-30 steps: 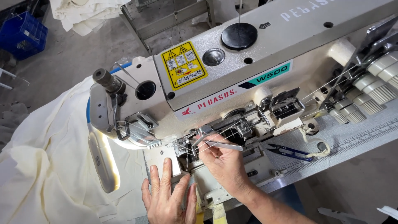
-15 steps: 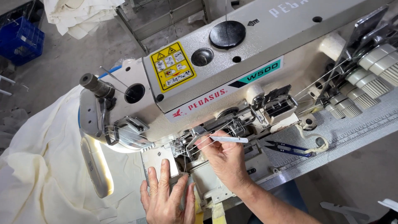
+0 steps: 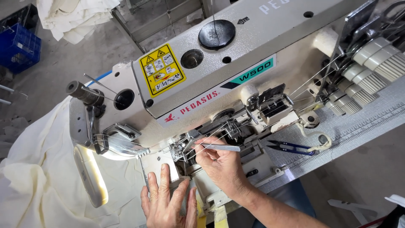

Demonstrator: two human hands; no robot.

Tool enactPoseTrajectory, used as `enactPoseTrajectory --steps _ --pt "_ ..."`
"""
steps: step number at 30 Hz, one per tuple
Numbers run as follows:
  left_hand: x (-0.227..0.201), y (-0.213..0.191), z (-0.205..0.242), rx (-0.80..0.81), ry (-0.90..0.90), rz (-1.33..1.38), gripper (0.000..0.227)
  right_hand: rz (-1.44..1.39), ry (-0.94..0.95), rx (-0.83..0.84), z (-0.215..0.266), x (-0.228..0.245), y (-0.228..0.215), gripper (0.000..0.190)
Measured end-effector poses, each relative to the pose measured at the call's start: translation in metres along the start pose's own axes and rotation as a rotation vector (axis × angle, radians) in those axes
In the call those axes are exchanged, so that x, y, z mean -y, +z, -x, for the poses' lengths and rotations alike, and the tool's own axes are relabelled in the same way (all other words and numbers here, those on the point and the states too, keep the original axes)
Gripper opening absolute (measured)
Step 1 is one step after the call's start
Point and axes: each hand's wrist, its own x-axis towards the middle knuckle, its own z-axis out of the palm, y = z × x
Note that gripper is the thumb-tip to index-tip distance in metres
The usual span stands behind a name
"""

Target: Threading an industrial sewing machine using tweezers to guide the thread through various tensioners and guides.

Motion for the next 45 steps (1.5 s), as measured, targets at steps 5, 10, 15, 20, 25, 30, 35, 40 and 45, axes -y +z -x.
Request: enactPoseTrajectory --steps 5,10,15,20,25,30,35,40,45 --pt "-0.003 -0.002 -0.001 0.019 -0.026 0.000 0.018 -0.035 0.072 -0.001 -0.004 0.005 0.001 0.013" --pt "-0.002 -0.001 0.000 0.017 -0.008 -0.003 0.019 -0.071 0.205 -0.130 -0.009 0.017 0.000 0.016" --pt "0.000 0.002 0.002 0.012 -0.011 0.018 0.020 -0.294 0.224 -0.160 -0.008 0.005 -0.003 0.014" --pt "-0.002 0.000 0.000 0.017 -0.029 0.036 0.019 -0.148 0.138 -0.207 -0.010 0.020 -0.006 0.013" --pt "-0.001 -0.002 0.000 0.025 -0.027 0.041 0.020 -0.127 -0.013 -0.202 -0.002 0.034 -0.021 0.028" --pt "-0.003 -0.015 -0.006 0.029 -0.088 0.173 0.020 -0.122 -0.054 -0.165 0.013 0.060 -0.037 0.022" --pt "-0.026 -0.020 -0.027 -0.026 0.028 0.305 0.038 -0.113 0.124 -0.240 0.046 0.079 -0.031 0.025" --pt "-0.028 -0.010 -0.042 0.140 0.087 0.605 0.024 -0.129 0.034 -0.183 0.077 0.098 -0.029 0.015" --pt "-0.044 -0.024 -0.039 0.048 0.204 0.922 0.019 -0.090 0.121 -0.146 0.051 0.082 -0.058 0.015"
